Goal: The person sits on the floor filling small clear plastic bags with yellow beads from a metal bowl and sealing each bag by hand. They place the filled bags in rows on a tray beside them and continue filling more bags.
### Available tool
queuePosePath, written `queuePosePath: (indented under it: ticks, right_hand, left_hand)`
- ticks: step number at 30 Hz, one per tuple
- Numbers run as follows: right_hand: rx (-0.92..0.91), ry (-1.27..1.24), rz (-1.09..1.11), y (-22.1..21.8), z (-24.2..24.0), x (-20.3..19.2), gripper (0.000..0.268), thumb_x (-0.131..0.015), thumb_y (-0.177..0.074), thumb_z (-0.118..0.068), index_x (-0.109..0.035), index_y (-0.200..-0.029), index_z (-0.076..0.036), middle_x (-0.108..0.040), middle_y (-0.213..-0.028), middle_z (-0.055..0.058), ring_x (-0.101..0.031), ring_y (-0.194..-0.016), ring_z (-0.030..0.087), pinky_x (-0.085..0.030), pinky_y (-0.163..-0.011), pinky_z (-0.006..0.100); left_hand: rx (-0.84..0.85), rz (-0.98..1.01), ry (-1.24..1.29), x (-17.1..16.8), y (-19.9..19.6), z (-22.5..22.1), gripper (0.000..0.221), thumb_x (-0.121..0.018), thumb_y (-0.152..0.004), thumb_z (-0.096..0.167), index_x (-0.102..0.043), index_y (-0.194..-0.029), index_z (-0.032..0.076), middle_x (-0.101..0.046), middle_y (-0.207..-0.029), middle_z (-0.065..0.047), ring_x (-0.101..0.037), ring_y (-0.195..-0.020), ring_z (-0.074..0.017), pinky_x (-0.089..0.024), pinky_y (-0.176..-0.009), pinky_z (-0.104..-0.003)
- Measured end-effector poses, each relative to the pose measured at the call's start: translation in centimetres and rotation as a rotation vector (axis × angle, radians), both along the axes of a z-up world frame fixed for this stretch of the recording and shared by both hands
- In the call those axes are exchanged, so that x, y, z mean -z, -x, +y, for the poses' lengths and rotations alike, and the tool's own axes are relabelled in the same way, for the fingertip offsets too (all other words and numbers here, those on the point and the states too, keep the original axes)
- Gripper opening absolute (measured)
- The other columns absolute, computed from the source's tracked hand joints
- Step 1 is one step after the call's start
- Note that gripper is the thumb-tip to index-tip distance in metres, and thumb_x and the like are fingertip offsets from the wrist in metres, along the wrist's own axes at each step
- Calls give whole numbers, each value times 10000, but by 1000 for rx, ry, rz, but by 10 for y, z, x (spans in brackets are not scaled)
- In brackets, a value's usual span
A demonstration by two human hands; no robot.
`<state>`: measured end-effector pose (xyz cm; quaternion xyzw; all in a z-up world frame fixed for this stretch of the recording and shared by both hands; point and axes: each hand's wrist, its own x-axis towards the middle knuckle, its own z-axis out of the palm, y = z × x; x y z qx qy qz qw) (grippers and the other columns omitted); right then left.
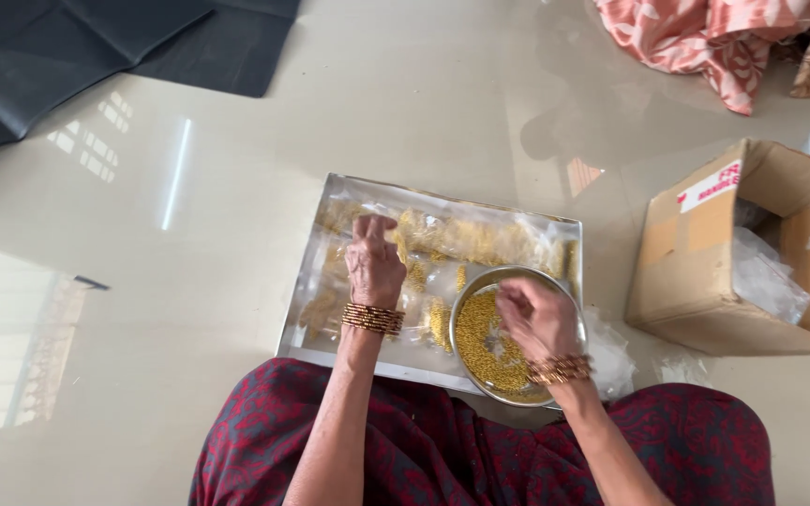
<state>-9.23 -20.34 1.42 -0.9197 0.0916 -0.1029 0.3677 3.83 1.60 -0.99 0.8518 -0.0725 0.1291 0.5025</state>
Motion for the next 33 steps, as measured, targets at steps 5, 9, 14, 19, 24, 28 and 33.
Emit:
queuePosePath:
  ticks: [5,9,14,19,24,28,33]
  right_hand:
    - [-361,355,128,-81,21,31,288,-634,-922,-8,-702,-1185,-104,-747,-1189,35,-720,-643,145,-593,-570,277]
    - [-624,518,116,-116,28,59,754,-694,-624,8,-647,-1354,-170,-665,-1314,147,-662,-957,266,-599,-815,424]
    - [-608,666,484,-123,33,48,475,-716,-793,-115,-660,-1258,-189,-707,-1133,113,-642,-1044,237,-540,-986,422]
    - [-502,601,546,-123,17,50,117,-664,-913,-75,-759,-921,-144,-755,-1027,25,-683,-938,166,-569,-962,366]
    - [-367,367,467,-112,12,11,72,-682,-886,-98,-709,-944,-131,-716,-909,58,-690,-742,185,-620,-630,326]
    - [-438,569,484,-107,15,-3,72,-656,-935,-109,-721,-903,-113,-726,-852,57,-697,-716,195,-609,-607,324]
    - [-474,603,426,-99,8,2,125,-646,-954,-105,-713,-850,-84,-715,-821,56,-688,-732,207,-628,-652,328]
  left_hand:
    - [-102,-126,10,4,-6,33,549,-596,-753,-194,-611,-1228,81,-590,-1341,-177,-682,-1043,-341,-591,-731,-376]
    - [-144,7,38,-4,-12,43,631,-590,-749,-187,-546,-1330,56,-487,-1417,-234,-613,-1162,-366,-597,-849,-397]
    - [-109,101,48,-15,-11,48,596,-605,-755,-159,-554,-1309,55,-559,-1349,-184,-638,-1136,-336,-614,-857,-386]
    - [-58,62,-23,7,-14,26,580,-558,-791,-184,-615,-1307,72,-595,-1338,-158,-674,-1044,-261,-618,-836,-361]
    - [109,150,332,15,-4,-18,528,-524,-706,-213,-769,-1062,91,-549,-1347,-167,-683,-936,-218,-644,-586,-240]
    - [200,114,181,50,6,-42,451,-534,-790,-205,-781,-1001,107,-707,-1213,-130,-716,-967,-194,-655,-671,-245]
    - [180,12,-167,71,8,-46,417,-615,-661,-225,-727,-975,25,-720,-1102,-152,-685,-1023,-286,-616,-801,-357]
